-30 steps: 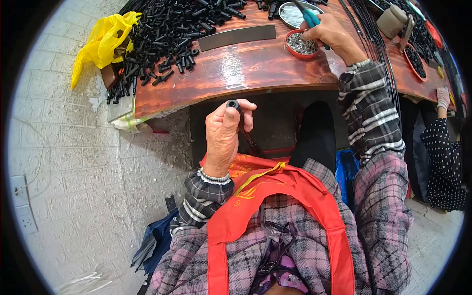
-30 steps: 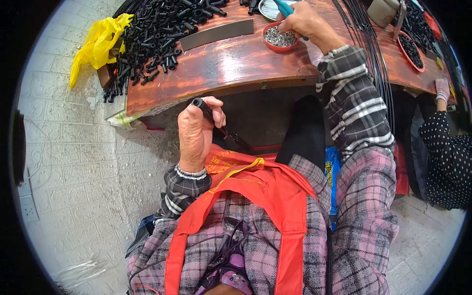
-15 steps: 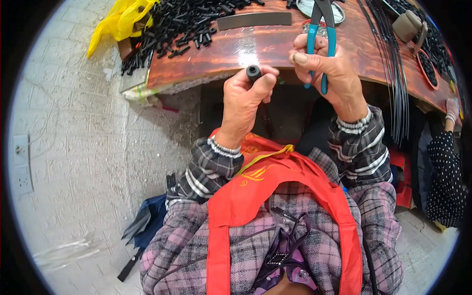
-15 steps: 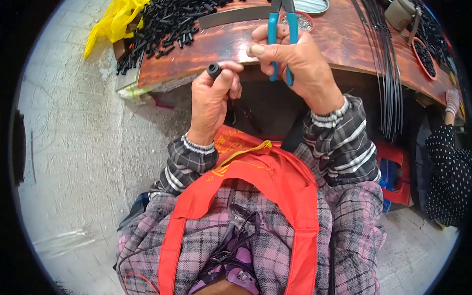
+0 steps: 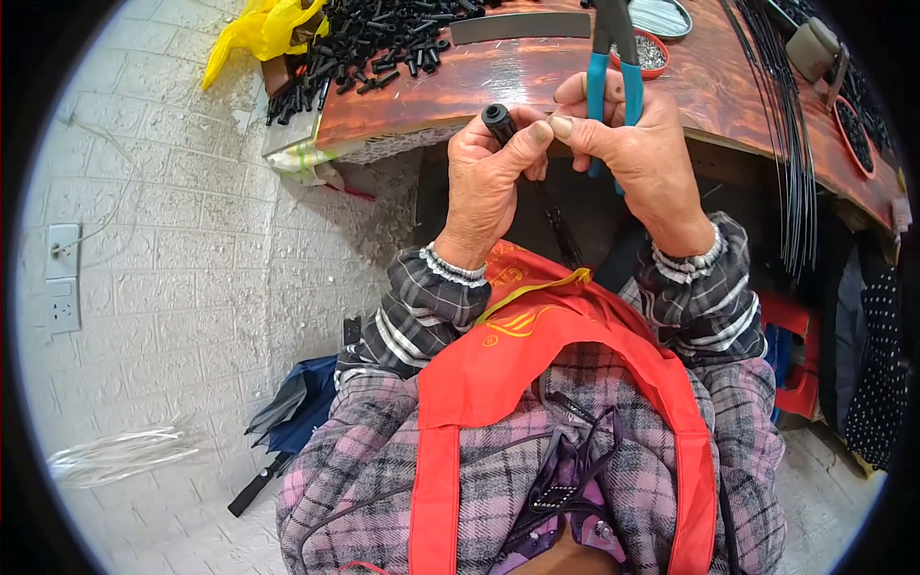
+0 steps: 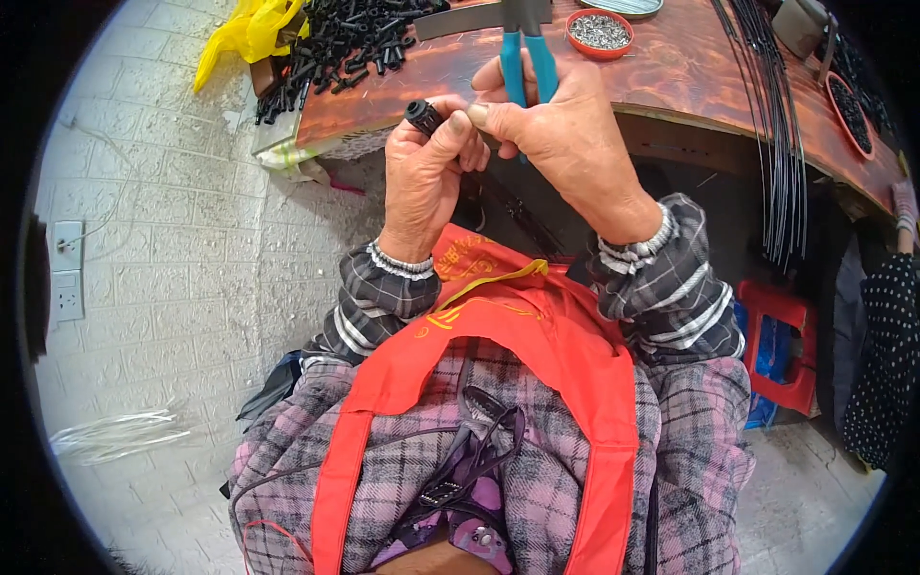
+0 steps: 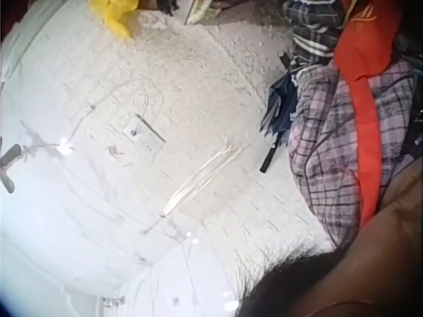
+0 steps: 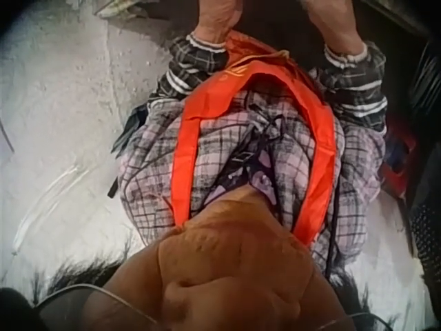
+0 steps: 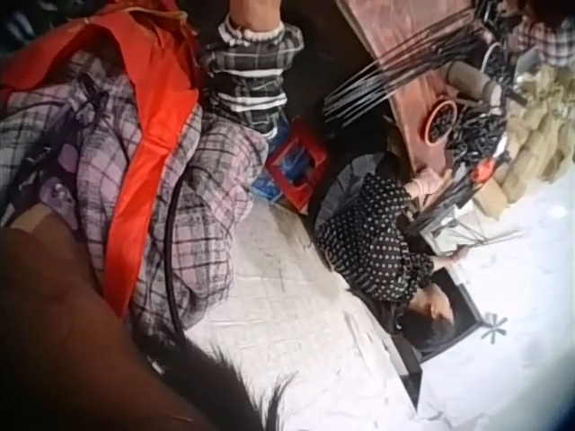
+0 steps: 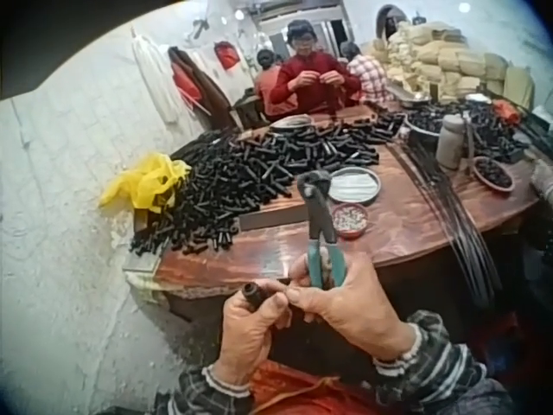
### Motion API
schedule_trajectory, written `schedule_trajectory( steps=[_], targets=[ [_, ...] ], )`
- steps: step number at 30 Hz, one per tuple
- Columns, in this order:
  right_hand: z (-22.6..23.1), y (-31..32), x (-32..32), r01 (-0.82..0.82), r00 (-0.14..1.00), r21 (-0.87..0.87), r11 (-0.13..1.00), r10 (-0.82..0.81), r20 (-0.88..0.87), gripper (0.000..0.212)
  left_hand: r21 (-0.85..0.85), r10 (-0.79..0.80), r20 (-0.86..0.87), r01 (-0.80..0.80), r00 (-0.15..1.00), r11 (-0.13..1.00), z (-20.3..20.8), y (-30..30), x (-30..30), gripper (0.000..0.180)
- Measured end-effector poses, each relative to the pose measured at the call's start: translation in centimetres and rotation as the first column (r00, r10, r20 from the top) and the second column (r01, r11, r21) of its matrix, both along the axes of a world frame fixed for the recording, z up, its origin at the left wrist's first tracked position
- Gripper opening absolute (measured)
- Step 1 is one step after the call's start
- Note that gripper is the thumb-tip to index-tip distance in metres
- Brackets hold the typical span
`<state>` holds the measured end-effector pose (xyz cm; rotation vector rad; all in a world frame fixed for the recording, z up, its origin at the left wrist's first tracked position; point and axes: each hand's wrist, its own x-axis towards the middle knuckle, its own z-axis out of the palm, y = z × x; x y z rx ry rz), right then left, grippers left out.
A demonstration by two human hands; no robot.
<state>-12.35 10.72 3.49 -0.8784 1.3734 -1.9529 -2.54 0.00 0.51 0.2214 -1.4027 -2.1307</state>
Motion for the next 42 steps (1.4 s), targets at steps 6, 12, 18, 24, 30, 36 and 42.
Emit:
schedule_trajectory(
  steps=[6, 12, 18, 24, 30, 36, 42],
  targets=[
    [1.0, 0.2, -0.5, -0.017, 0.998, 0.011, 1.000, 0.018, -0.066, 0.022, 0.012, -0.062, -0.007, 0.062, 0.998, 0.998, 0.0, 0.3, -0.6, 0.045],
    [0.8, -0.9, 0.8, 0.086, 0.995, -0.116, 0.989, -0.079, 0.065, 0.018, -0.004, -0.137, -0.044, 0.137, 0.990, 0.991, -0.4, 0.8, -1.1, 0.074],
    [-0.1, -1.8, 0.9, 0.129, 0.992, -0.203, 0.971, -0.126, 0.027, 0.014, 0.043, -0.104, 0.000, 0.104, 0.995, 0.994, -0.2, 1.0, -1.3, 0.082],
    [-0.3, -1.9, 1.1, 0.153, 0.988, -0.174, 0.973, -0.153, 0.014, 0.014, 0.008, -0.087, 0.035, 0.087, 0.996, 0.996, -0.2, 0.9, -1.1, 0.082],
    [-0.3, -1.7, 1.1, 0.141, 0.990, -0.175, 0.974, -0.144, -0.001, 0.013, 0.007, -0.075, 0.059, 0.075, 0.995, 0.997, -0.1, 1.1, -1.0, 0.067],
    [-0.4, -1.3, 0.8, 0.064, 0.998, -0.116, 0.991, -0.067, -0.019, 0.012, 0.032, -0.056, 0.044, 0.055, 0.997, 0.998, 0.1, 1.2, -1.1, 0.079],
    [-0.3, -1.1, 0.4, -0.019, 1.000, -0.083, 0.996, 0.020, 0.006, 0.011, 0.004, -0.066, 0.045, 0.066, 0.997, 0.998, -0.1, 0.8, -1.1, 0.078]
  ],
)
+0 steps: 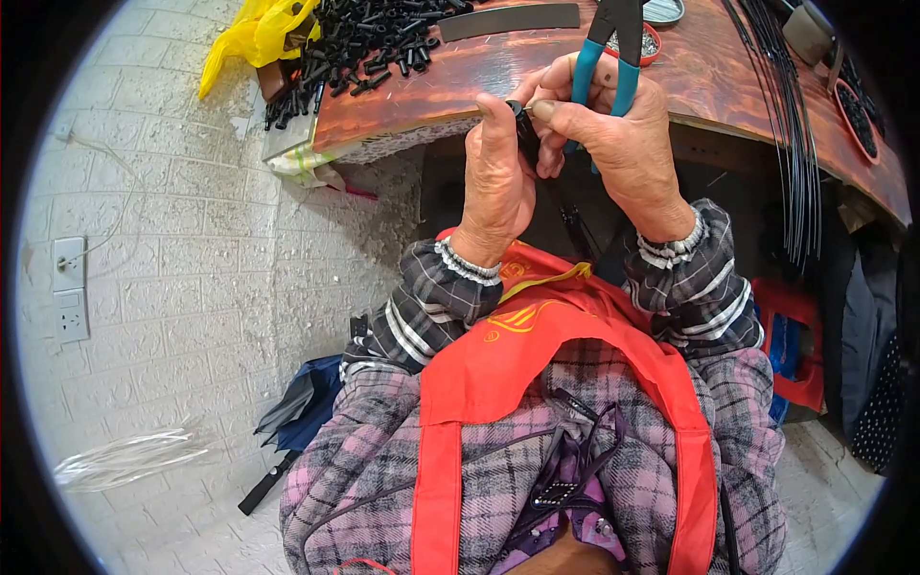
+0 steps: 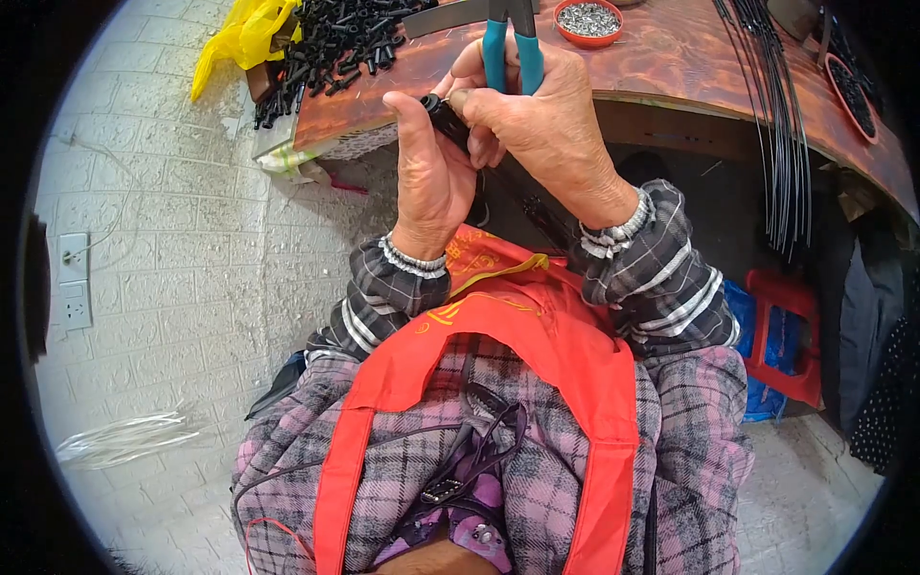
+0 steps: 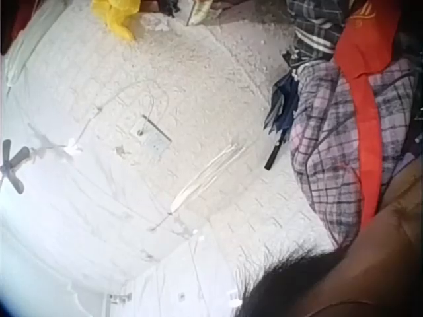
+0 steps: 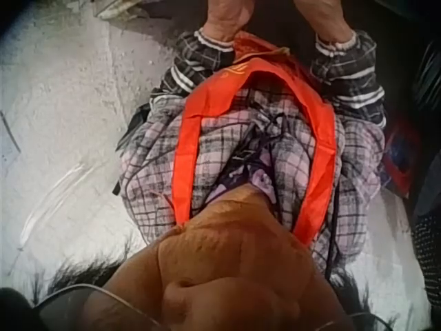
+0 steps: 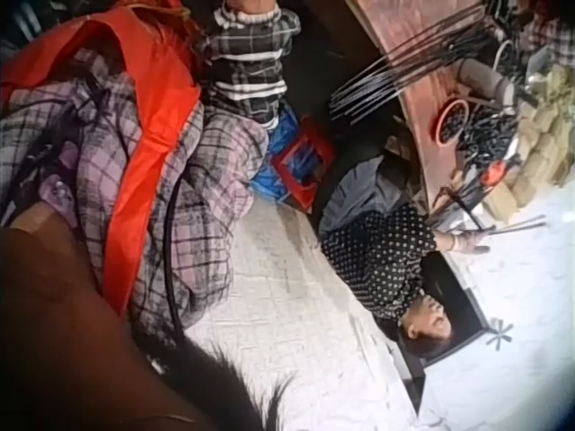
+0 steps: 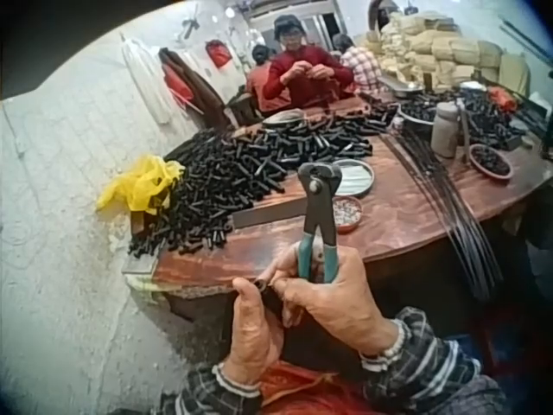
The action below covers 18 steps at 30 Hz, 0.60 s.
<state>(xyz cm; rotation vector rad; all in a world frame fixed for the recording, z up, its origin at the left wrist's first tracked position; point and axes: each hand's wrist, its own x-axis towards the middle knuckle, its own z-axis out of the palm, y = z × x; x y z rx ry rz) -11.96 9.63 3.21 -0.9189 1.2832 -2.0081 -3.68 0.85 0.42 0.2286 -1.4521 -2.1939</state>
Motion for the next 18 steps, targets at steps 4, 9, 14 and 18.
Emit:
schedule_trajectory(
  steps=[4, 9, 14, 18],
  targets=[
    [-0.4, 0.0, -0.2, -0.053, 0.998, -0.030, 0.998, 0.052, -0.029, 0.009, -0.055, 0.006, 0.014, -0.005, 1.000, 0.998, 0.0, 0.0, 0.1, 0.076],
    [-0.3, 0.0, 0.5, 0.120, 0.955, -0.122, 0.985, -0.148, -0.256, 0.007, -0.130, 0.053, 0.012, -0.051, 0.999, 0.990, 0.1, 0.3, 0.2, 0.073],
    [-0.1, 0.2, -0.9, -0.149, 0.976, 0.005, 0.989, 0.148, -0.160, 0.008, 0.012, 0.028, 0.073, -0.029, 0.997, 1.000, 0.0, 0.0, 0.2, 0.073],
    [0.3, -0.2, -1.6, -0.239, 0.957, 0.078, 0.968, 0.249, -0.149, 0.013, 0.031, 0.042, 0.070, -0.044, 0.997, 0.999, -0.5, -0.6, 0.3, 0.079]
  ],
)
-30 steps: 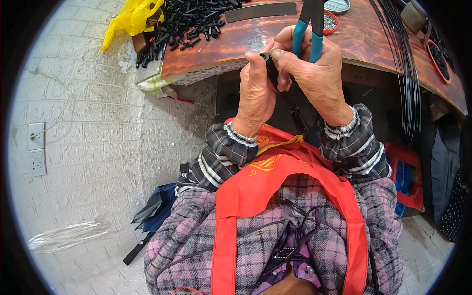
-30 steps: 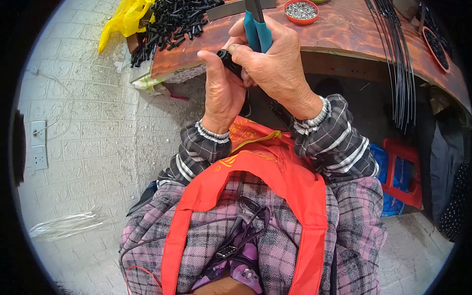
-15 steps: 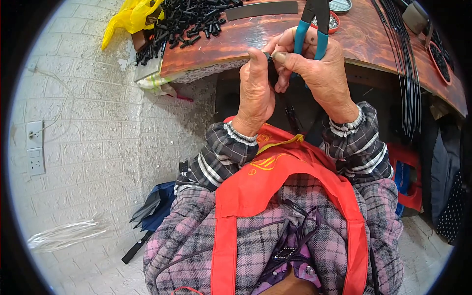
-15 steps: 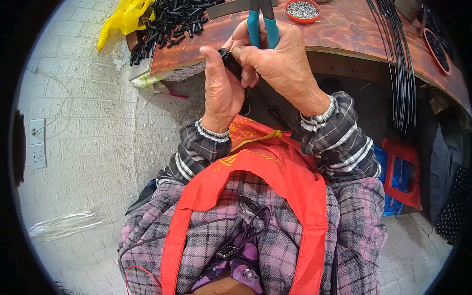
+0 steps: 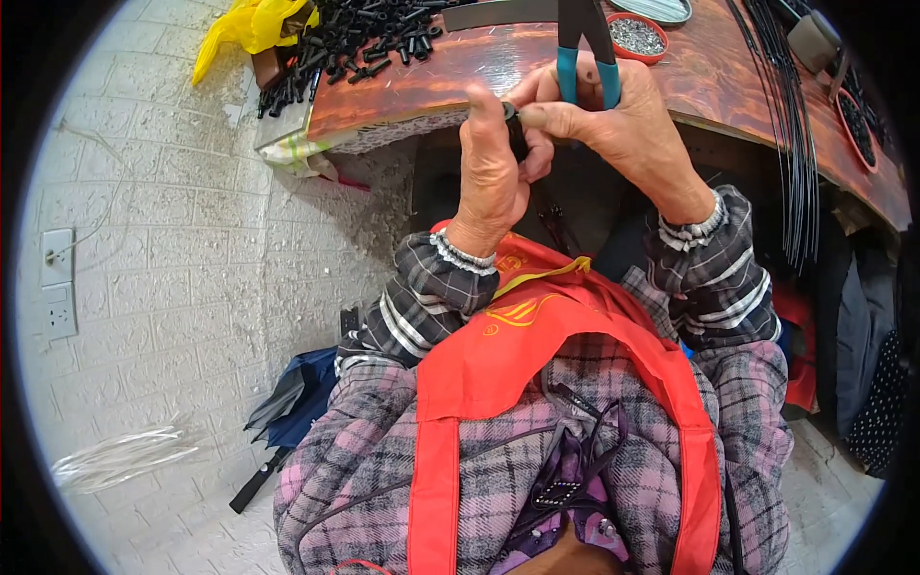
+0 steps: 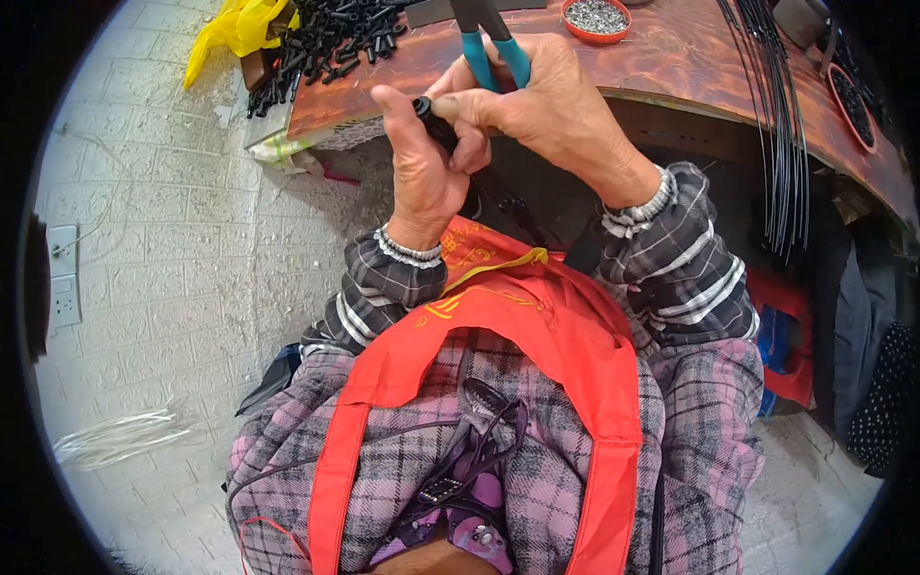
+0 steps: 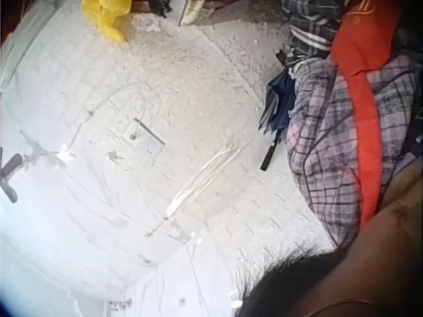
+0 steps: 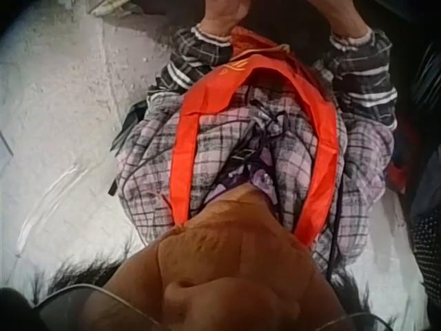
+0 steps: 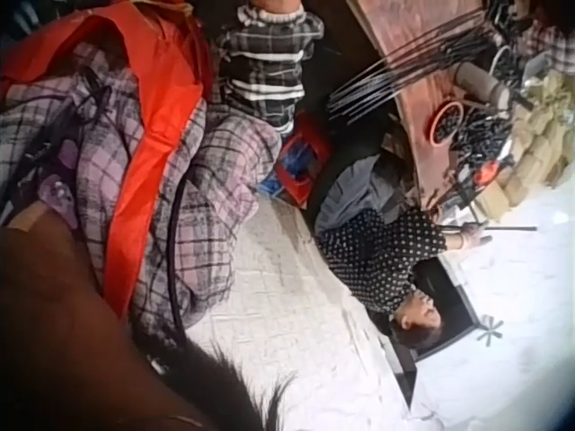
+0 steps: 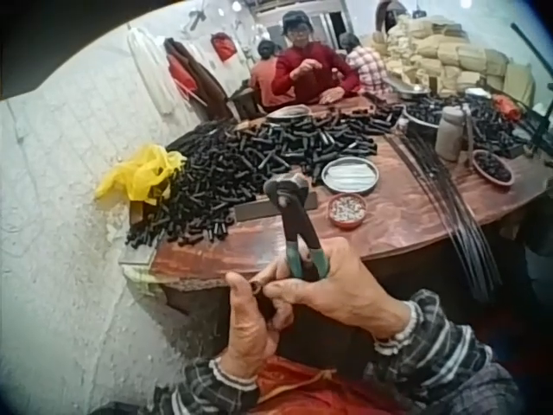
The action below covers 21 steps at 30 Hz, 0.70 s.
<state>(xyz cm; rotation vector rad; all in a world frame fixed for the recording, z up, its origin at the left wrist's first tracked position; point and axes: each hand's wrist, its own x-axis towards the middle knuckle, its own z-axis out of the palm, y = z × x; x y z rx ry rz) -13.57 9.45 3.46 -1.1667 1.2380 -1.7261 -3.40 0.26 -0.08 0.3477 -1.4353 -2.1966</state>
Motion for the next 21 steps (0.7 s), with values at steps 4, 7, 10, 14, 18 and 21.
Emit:
schedule_trajectory(
  steps=[4, 7, 10, 14, 18, 21],
  targets=[
    [0.1, 1.2, -1.0, 0.283, 0.862, 0.075, 0.956, -0.219, -0.458, 0.023, -0.039, 0.047, -0.038, -0.048, 0.998, 0.998, 0.5, -0.1, 0.2, 0.083],
    [0.5, 2.8, -1.5, 0.364, 0.526, 0.073, 0.929, -0.140, -0.839, 0.019, -0.019, 0.059, -0.020, -0.059, 0.998, 0.998, 0.6, -0.6, 1.1, 0.084],
    [0.2, 3.7, -1.2, 0.391, 0.423, 0.080, 0.917, -0.101, -0.900, 0.017, -0.018, 0.045, -0.004, -0.045, 0.999, 0.999, 0.7, -0.7, 1.4, 0.082],
    [-0.1, 3.5, -1.3, 0.441, 0.197, 0.021, 0.897, -0.074, -0.978, 0.016, -0.005, 0.057, 0.023, -0.057, 0.998, 0.998, 0.4, -0.5, 1.0, 0.075],
    [-0.3, 3.1, -0.9, 0.421, 0.171, -0.002, 0.907, -0.081, -0.982, 0.017, 0.039, 0.091, 0.062, -0.093, 0.994, 0.995, 0.7, -0.5, 1.1, 0.068],
    [0.0, 3.2, -0.3, 0.432, 0.269, 0.068, 0.899, -0.056, -0.961, 0.028, 0.042, 0.116, 0.062, -0.119, 0.991, 0.992, 0.9, -0.4, 1.0, 0.067]
  ],
)
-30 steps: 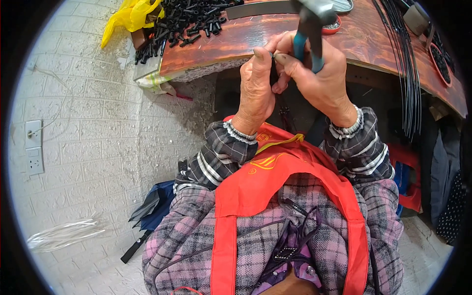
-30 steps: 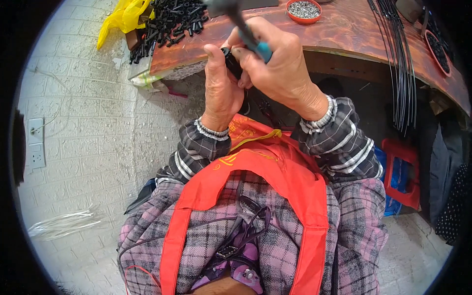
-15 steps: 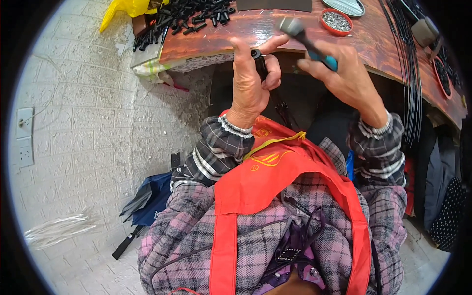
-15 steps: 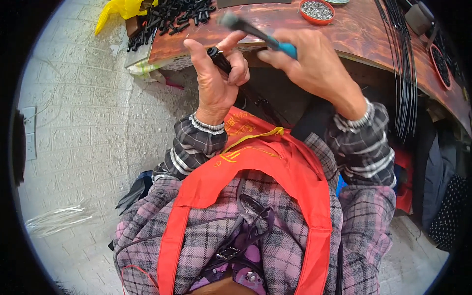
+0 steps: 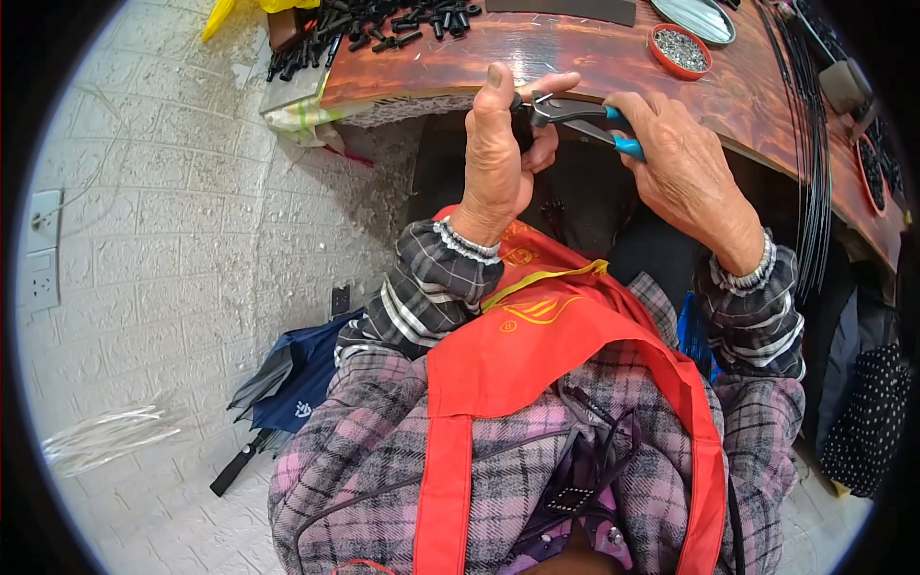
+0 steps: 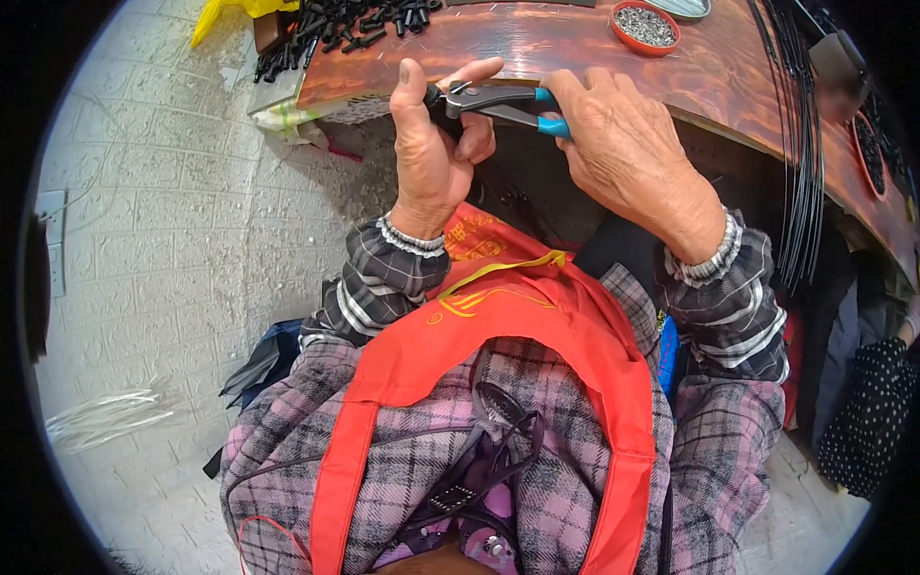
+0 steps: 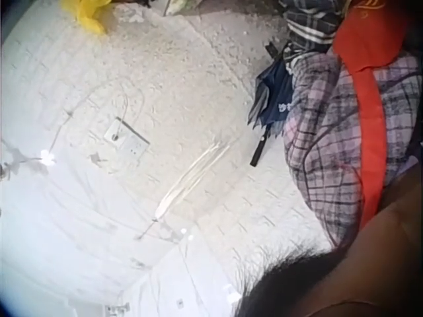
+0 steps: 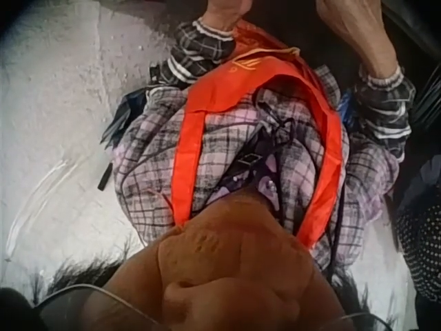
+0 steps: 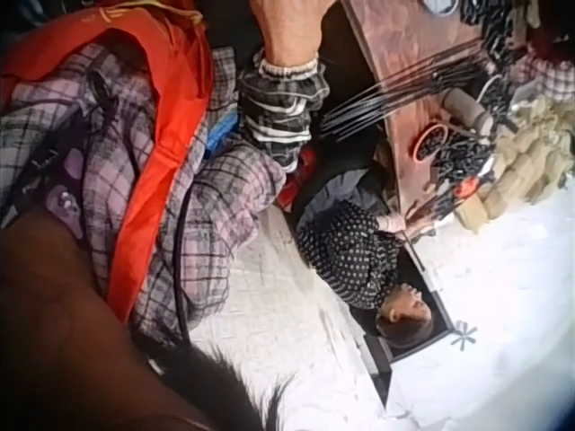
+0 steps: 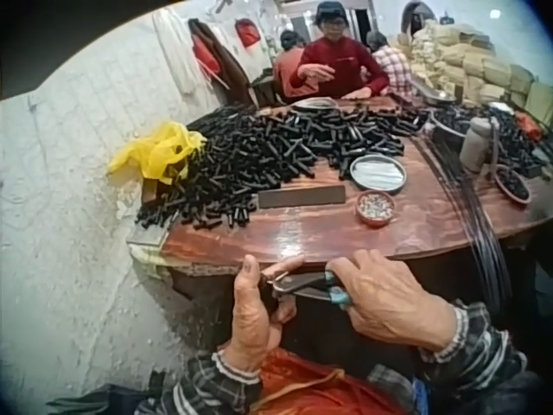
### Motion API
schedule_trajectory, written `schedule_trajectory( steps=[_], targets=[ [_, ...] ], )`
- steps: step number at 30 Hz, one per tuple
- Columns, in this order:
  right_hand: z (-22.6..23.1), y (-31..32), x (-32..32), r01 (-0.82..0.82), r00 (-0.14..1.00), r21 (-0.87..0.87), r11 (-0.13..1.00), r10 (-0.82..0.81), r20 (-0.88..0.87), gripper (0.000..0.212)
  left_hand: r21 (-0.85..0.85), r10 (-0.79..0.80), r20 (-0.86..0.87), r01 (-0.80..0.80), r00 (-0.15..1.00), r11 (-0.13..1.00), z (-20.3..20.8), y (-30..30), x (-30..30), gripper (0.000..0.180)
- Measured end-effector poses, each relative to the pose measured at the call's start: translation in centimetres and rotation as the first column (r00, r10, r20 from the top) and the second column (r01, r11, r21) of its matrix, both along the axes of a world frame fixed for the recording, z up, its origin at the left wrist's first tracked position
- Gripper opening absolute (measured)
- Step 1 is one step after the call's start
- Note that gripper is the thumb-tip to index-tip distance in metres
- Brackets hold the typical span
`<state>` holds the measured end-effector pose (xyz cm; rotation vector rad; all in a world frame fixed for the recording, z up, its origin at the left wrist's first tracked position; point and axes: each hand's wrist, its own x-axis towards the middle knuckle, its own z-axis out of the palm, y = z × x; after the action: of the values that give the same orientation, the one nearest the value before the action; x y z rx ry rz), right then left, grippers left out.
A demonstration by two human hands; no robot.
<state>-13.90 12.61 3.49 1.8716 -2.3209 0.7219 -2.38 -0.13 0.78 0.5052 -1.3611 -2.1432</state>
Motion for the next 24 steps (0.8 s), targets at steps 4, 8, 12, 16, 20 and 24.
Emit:
schedule_trajectory(
  steps=[4, 8, 12, 16, 20, 24],
  targets=[
    [0.0, -0.2, 0.3, 0.054, 0.991, 0.000, 0.999, -0.053, -0.121, 0.036, -0.027, 0.019, 0.027, -0.018, 0.999, 0.999, 0.0, -0.1, 0.2, 0.066],
    [0.6, -0.3, 0.4, 0.107, 0.951, 0.006, 0.994, -0.101, -0.292, 0.033, -0.028, 0.019, 0.036, -0.018, 0.999, 0.999, -0.1, 0.0, 0.2, 0.065],
    [1.2, -0.3, 0.3, 0.144, 0.913, 0.036, 0.989, -0.118, -0.391, 0.025, -0.052, 0.012, 0.036, -0.010, 0.999, 0.999, -0.1, 0.1, 0.3, 0.066],
    [1.3, -0.2, 0.3, 0.127, 0.912, -0.009, 0.992, -0.121, -0.393, 0.014, -0.080, 0.038, 0.058, -0.034, 0.998, 0.996, 0.2, 0.5, 0.2, 0.067],
    [0.1, -0.9, 0.7, 0.164, 0.931, -0.059, 0.985, -0.174, -0.322, 0.017, -0.158, 0.076, 0.086, -0.062, 0.993, 0.986, 0.5, 0.7, 0.2, 0.069],
    [-0.3, -0.9, 1.2, 0.186, 0.957, 0.018, 0.982, -0.177, -0.231, 0.016, -0.143, 0.091, 0.092, -0.077, 0.992, 0.987, -0.5, 0.3, 0.8, 0.076]
  ],
)
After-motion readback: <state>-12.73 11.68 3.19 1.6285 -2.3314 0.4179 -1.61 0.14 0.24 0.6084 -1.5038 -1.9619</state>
